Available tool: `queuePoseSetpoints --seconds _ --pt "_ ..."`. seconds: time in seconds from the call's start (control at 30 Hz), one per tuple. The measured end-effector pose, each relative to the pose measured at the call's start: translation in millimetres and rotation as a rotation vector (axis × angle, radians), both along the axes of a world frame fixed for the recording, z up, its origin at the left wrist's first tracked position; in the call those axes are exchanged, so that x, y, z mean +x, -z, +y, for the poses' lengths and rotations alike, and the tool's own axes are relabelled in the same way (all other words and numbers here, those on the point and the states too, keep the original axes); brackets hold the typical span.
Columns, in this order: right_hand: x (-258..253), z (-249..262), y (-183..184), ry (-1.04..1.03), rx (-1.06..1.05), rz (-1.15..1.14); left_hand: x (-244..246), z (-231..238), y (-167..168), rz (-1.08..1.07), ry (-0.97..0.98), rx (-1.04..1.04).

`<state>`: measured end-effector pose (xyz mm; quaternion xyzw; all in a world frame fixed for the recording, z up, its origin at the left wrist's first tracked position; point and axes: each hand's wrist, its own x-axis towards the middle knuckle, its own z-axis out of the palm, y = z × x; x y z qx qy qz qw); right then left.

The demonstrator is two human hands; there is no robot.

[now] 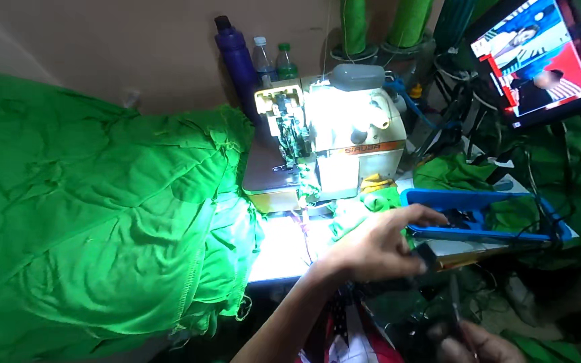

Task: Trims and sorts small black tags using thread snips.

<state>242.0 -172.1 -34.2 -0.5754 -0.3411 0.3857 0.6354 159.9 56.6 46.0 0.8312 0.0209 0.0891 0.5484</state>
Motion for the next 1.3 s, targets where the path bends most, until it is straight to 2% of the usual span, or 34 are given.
queuePoseSetpoints --seconds 0.17,0.3,0.47,0.67,0.87,0.97,1.17,1.3 --pt "-18.2 39.8 -26.1 -0.014 0.119 -0.085 -66.1 -23.7 16.7 -0.19 -0.039 -0.145" --pt "-36.0 60.1 -30.5 -0.091 0.147 -0.065 -94.2 -27.6 22.2 -0.236 -0.123 -0.095" --pt "-45.1 68.6 -35.2 -0.165 0.172 -0.048 -115.5 -27.9 27.9 -0.27 -0.145 -0.211" --pt "-46.1 83.1 -41.9 0.028 0.25 -0.143 -130.3 -34.4 45.4 -0.301 -0.283 -0.152" --pt "-48.0 96.8 -44.9 0.073 0.263 -0.199 -143.7 -31.2 52.1 -0.32 -0.302 -0.345" --pt "-51.2 101.1 -44.8 0.076 0.257 -0.185 -146.4 -31.9 52.1 -0.349 -0.3 -0.301" --pt "-54.7 104.2 -44.3 0.097 0.244 -0.17 -139.5 -41.7 55.1 -0.419 -0.46 -0.007" --pt "-54.8 104.1 -44.8 0.106 0.229 -0.162 -141.2 -42.5 55.3 -0.419 -0.477 0.015"
